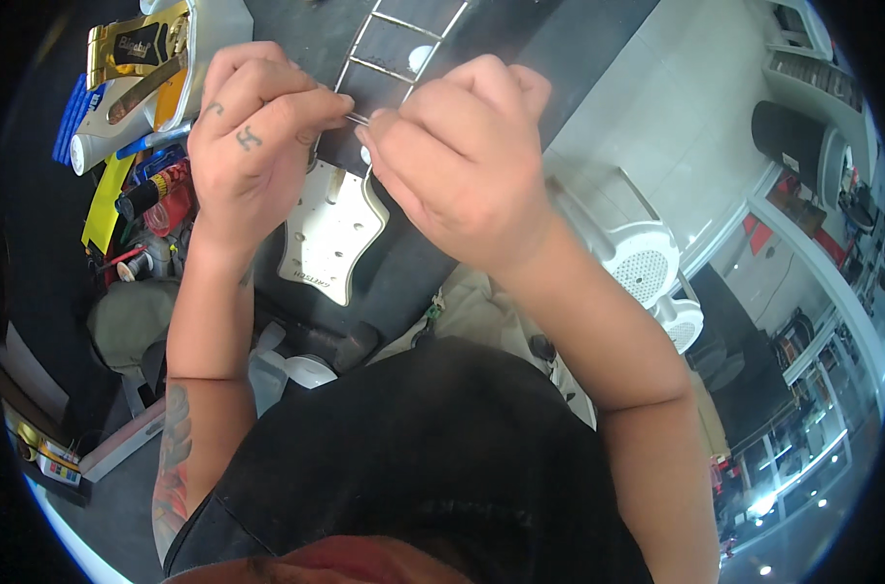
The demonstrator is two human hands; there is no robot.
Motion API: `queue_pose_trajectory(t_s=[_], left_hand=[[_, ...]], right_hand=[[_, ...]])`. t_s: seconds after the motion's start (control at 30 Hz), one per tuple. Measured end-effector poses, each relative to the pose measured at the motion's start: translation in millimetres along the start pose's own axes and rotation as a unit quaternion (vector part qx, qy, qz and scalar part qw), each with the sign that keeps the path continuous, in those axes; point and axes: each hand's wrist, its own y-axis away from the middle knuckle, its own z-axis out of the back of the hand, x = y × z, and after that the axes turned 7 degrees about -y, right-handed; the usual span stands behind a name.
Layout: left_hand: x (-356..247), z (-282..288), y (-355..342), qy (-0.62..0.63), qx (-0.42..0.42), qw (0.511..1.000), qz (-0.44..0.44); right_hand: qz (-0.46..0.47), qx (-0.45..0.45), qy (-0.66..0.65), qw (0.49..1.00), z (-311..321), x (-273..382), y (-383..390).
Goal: The person scrapes the nut slot and edges of a guitar neck using a small blade, then wipes the area with a brush.
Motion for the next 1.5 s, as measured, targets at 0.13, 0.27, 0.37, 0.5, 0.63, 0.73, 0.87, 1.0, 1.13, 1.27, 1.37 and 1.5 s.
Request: queue_pose_trajectory(t_s=[0.13, 0.27, 0.37, 0.5, 0.63, 0.73, 0.87, 1.0, 1.13, 1.27, 1.37, 1.5], left_hand=[[-14, 10, -1, -0.015, -0.002, 1.0, 0.0], [-18, 33, 3, 0.085, 0.038, 0.994, 0.051], [-11, 38, 24, 0.263, -0.036, 0.949, 0.17], [-22, 49, 21, 0.178, -0.016, 0.952, 0.25], [-21, 47, 20, 0.159, 0.053, 0.914, 0.369], [-22, 26, -32, 0.082, 0.086, 0.93, 0.347], [8, -15, -97, 0.033, 0.069, 0.947, 0.311], [98, -63, -179, -0.236, -0.003, 0.922, 0.308], [131, -91, -221, -0.316, 0.187, 0.854, 0.37], [116, -82, -229, -0.288, 0.253, 0.835, 0.395], [103, -49, -215, -0.299, 0.153, 0.873, 0.353], [-33, 43, -150, -0.066, -0.04, 0.954, 0.291]], right_hand=[[0.002, -0.002, -0.011, 1.0, 9, 9, -1], [-0.03, 0.045, -0.039, 0.998, 42, 31, 3], [-0.076, 0.077, -0.065, 0.992, 75, 29, 22], [-0.334, -0.111, -0.092, 0.931, 104, 11, 81], [-0.519, -0.215, -0.17, 0.81, 121, -18, 137], [-0.579, -0.248, -0.185, 0.754, 112, -20, 167], [-0.587, -0.259, -0.224, 0.734, 97, -13, 182], [-0.615, -0.232, -0.25, 0.712, 104, 0, 195], [-0.618, -0.25, -0.235, 0.707, 122, -3, 207], [-0.603, -0.295, -0.245, 0.699, 149, -12, 225], [-0.609, -0.308, -0.278, 0.676, 156, -19, 232], [-0.607, -0.33, -0.285, 0.664, 164, -18, 229]])
